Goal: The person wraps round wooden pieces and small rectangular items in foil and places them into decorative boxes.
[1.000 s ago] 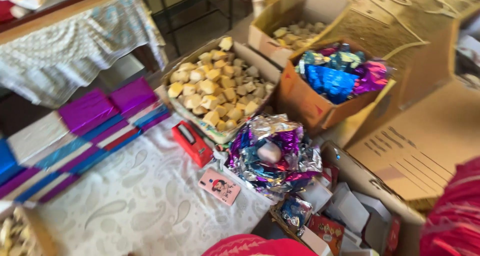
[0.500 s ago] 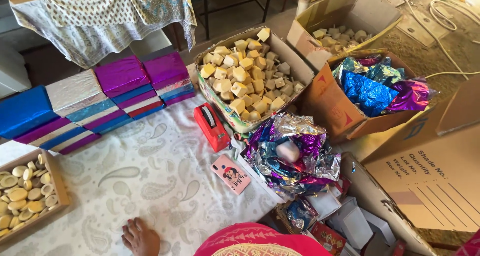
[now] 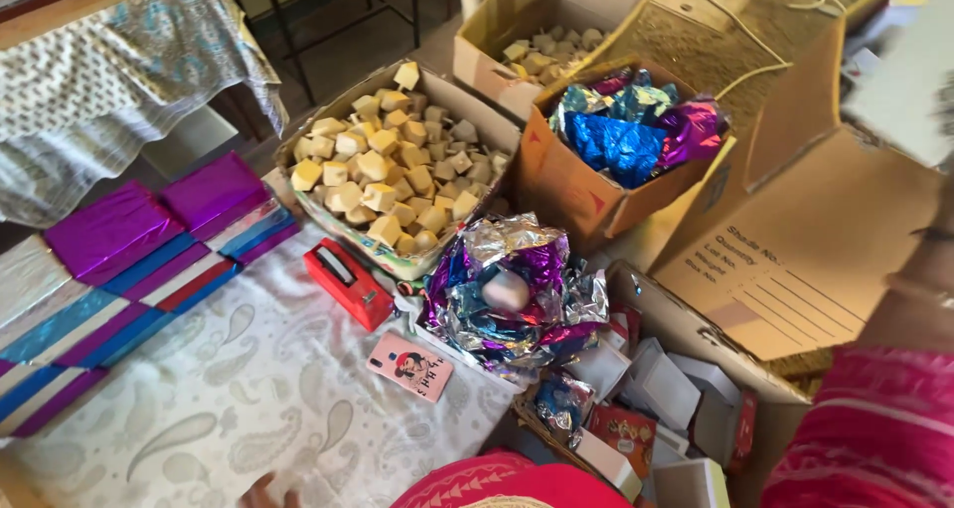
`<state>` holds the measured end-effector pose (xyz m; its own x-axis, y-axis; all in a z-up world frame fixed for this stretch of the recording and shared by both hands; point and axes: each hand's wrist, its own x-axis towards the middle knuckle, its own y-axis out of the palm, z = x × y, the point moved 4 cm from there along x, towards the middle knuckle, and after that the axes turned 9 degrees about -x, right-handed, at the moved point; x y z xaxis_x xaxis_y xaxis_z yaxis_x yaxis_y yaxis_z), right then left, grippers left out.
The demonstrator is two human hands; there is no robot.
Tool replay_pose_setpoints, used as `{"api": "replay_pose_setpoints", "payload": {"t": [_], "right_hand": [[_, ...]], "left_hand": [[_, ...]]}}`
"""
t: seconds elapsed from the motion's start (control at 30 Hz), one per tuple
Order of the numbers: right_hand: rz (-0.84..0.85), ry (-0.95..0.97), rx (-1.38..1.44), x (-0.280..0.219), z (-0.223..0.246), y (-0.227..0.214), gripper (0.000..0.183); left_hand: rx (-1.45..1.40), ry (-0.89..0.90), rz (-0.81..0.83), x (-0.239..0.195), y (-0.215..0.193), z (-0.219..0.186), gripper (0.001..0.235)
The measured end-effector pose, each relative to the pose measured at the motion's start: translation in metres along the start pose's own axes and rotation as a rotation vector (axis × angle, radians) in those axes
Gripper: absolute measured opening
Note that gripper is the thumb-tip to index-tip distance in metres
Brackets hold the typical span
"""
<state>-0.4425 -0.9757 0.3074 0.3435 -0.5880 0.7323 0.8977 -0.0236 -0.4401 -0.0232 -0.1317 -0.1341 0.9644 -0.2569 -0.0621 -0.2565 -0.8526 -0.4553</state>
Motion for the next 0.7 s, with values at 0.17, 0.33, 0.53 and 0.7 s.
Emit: {"api": "replay_pose_setpoints", "payload": {"t": [0.17, 0.33, 0.53, 0.7], "right_hand": [[-0.056, 0.049, 0.010, -0.091, 0.121, 0.060, 0.019], [1.092, 0.464, 0.754, -0.228, 0.332, 0.221, 0.038], [0.884, 0.131, 0.598, -0.251, 0.346, 0.271, 0.043], [0.963, -0.031, 0.447, -0.209, 0.374, 0.252, 0.037]], "left_hand": [[-0.341, -0.025, 0.171, 0.007, 0.017, -0.084, 0.049], [-0.704, 0.184, 0.862, -0.031, 0.047, -0.327, 0.079], [-0.978, -0.102, 0.911, -0.030, 0.073, -0.287, 0.079], [-1.097, -0.052, 0.929, -0.047, 0.076, -0.302, 0.073]]}}
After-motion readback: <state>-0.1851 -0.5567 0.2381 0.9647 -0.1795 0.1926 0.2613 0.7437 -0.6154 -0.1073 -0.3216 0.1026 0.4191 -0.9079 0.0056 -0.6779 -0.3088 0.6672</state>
